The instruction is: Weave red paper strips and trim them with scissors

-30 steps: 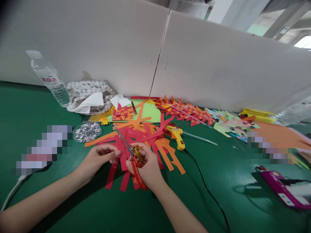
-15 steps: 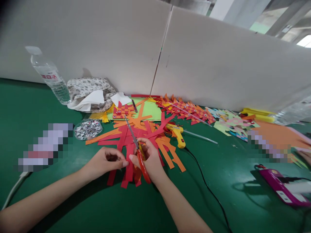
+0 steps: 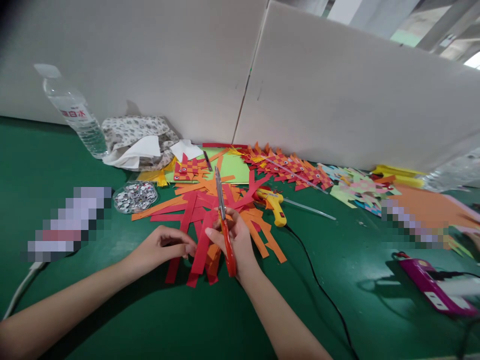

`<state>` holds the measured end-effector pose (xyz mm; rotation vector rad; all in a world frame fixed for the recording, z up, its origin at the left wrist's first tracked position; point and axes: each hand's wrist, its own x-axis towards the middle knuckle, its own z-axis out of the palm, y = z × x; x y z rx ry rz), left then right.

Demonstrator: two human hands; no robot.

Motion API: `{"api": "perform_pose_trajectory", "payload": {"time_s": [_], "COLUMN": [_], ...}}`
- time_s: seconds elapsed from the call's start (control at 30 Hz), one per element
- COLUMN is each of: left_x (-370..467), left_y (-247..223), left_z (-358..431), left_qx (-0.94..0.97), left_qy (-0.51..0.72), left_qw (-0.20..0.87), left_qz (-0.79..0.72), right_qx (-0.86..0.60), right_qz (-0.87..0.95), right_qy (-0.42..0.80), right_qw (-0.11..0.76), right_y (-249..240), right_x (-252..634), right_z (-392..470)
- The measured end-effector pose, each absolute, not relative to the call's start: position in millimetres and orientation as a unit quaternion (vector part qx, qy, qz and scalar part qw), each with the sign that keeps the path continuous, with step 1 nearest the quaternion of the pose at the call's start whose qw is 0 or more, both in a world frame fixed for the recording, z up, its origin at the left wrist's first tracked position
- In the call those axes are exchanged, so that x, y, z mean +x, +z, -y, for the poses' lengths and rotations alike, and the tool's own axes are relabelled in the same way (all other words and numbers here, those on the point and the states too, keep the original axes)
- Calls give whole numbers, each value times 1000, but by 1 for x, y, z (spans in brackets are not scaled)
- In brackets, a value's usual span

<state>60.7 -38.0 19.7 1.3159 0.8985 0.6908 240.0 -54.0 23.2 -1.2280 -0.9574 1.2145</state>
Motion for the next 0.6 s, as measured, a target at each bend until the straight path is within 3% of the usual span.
{"api": "perform_pose_trajectory", "payload": {"time_s": [0.6], "left_x": [61], "left_y": [19], "left_z": [39], "left_qx": [626], "left_qy": [257], "left_qw": [612], "left_qz": [-410], "right_qx": [-492], "right_qz": [383], "right_qy": [532], "right_qw": [573], "right_y": [24], "right_x": [237], "right_z": [55]}}
